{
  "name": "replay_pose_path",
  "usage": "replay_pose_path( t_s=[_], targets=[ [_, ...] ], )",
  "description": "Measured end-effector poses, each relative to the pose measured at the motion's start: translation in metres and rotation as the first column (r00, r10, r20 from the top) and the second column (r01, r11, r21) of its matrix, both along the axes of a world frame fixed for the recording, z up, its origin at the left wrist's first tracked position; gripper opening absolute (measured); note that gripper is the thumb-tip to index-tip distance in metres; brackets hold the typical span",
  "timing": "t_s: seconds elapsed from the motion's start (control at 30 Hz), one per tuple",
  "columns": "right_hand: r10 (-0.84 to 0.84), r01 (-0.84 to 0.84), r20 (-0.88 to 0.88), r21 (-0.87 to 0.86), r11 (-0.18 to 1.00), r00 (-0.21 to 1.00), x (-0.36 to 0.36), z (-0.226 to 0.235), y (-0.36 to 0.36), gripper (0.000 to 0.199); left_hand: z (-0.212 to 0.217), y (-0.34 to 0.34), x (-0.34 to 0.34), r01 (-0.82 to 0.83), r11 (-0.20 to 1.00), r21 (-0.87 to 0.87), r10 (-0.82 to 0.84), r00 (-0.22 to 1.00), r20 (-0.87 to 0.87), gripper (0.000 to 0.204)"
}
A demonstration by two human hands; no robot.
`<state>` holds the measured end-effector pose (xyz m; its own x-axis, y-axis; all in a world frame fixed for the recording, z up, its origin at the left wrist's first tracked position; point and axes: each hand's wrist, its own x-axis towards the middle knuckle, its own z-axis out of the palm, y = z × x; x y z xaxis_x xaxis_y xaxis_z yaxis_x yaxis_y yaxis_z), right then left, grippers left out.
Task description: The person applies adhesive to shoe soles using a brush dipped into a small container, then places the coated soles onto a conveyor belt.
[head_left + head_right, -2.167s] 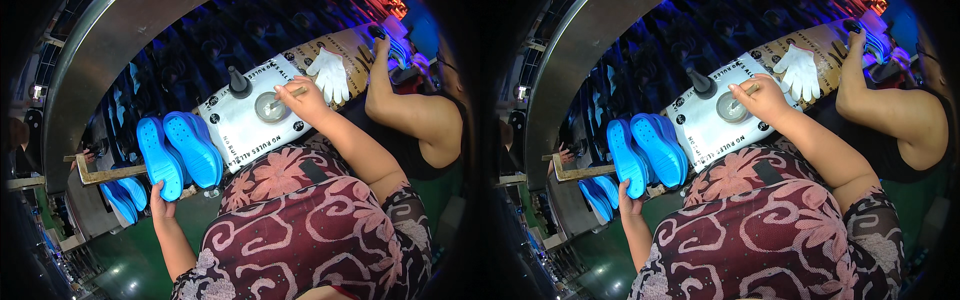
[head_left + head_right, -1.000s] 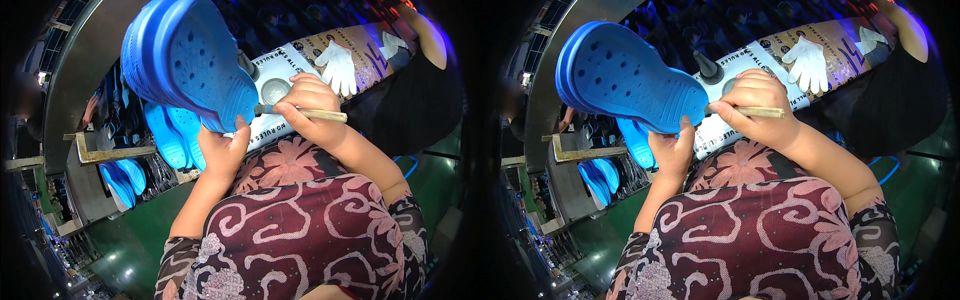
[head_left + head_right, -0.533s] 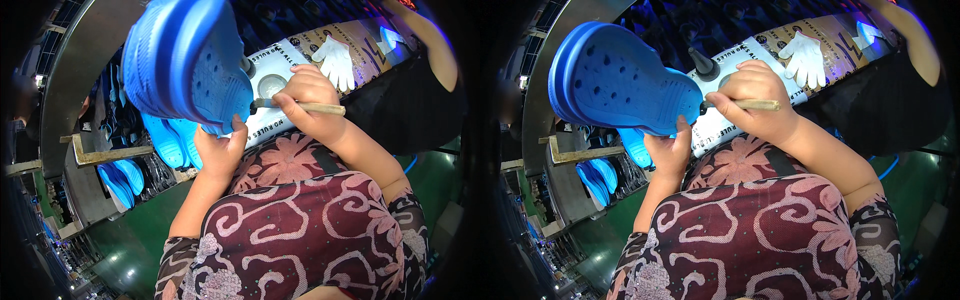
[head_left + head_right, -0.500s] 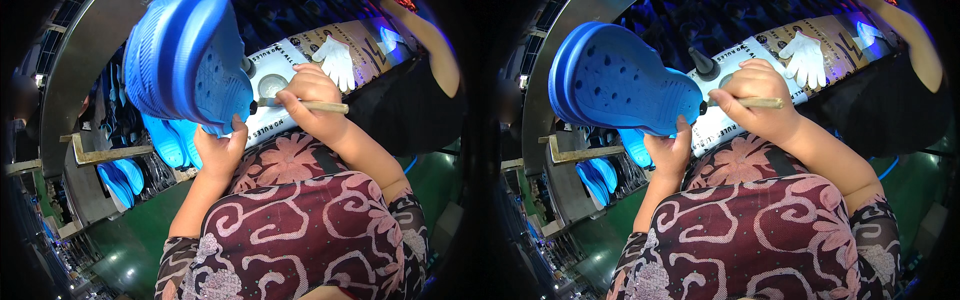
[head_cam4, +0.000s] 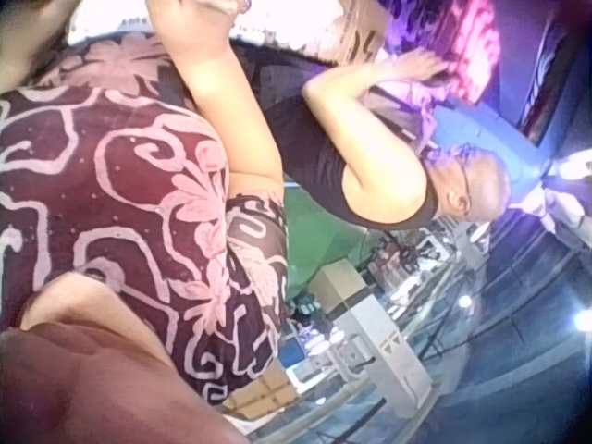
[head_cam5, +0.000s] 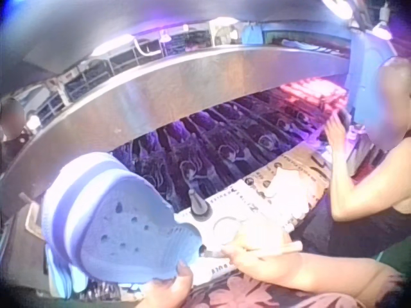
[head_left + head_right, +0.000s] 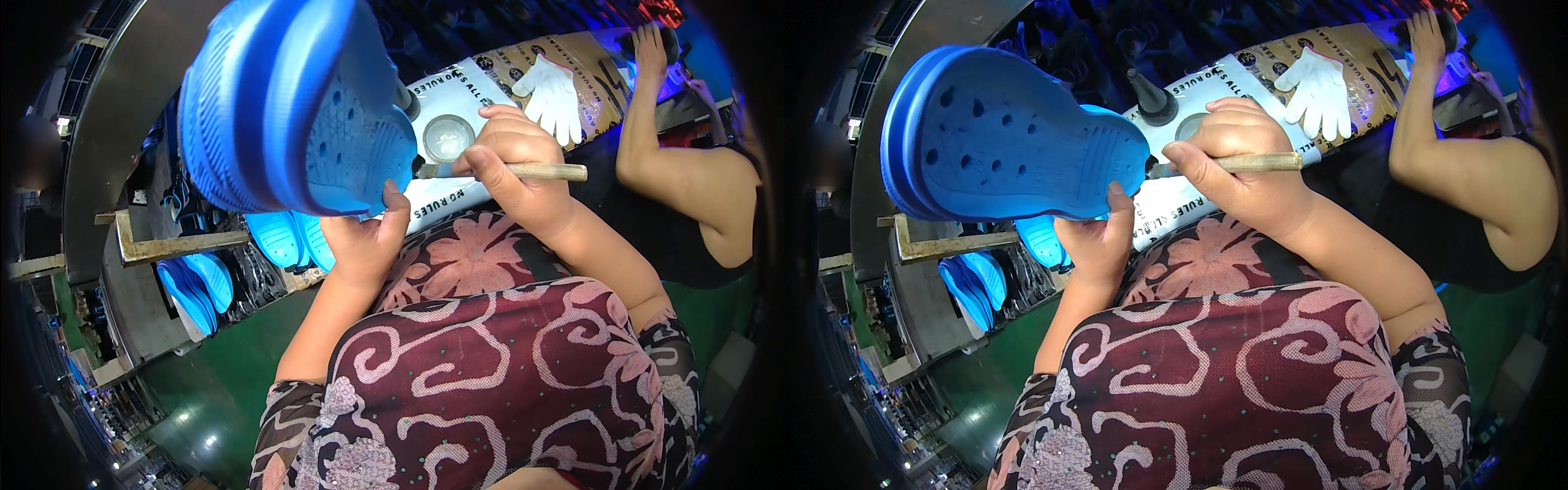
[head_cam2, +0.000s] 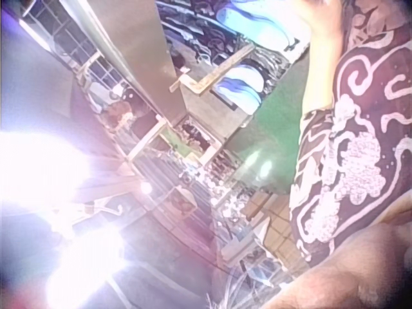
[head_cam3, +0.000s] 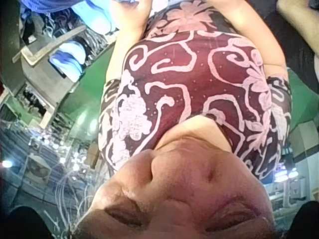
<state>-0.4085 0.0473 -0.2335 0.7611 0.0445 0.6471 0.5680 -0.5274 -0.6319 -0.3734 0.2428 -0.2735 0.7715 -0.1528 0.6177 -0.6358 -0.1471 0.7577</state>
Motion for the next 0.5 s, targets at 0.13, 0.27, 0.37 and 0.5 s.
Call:
replay_pose_path(
  t_s=[0.13,0.27,0.37,0.5],
  targets=[
    [0.005,-0.004,0.024,-0.024,1.0,1.0,0.002,0.002,0.004,0.025,0.002,0.003,0.0,0.033,0.999,0.031,-0.032,0.999,-0.016,0.021],
    [0.045,-0.041,0.05,-0.063,0.997,0.998,0.003,-0.001,0.004,0.025,-0.009,0.006,0.0,0.041,0.997,0.061,-0.042,0.999,0.021,0.026],
    [0.018,-0.019,-0.046,-0.006,1.0,0.999,-0.001,0.006,0.005,0.023,-0.012,0.01,0.002,0.023,0.995,0.101,-0.03,0.997,0.071,0.028],
    [0.01,-0.01,0.076,-0.004,1.0,0.997,0.002,0.01,0.003,0.024,0.0,-0.001,-0.007,0.055,0.998,0.042,-0.054,0.998,-0.026,0.035]
  ],
)
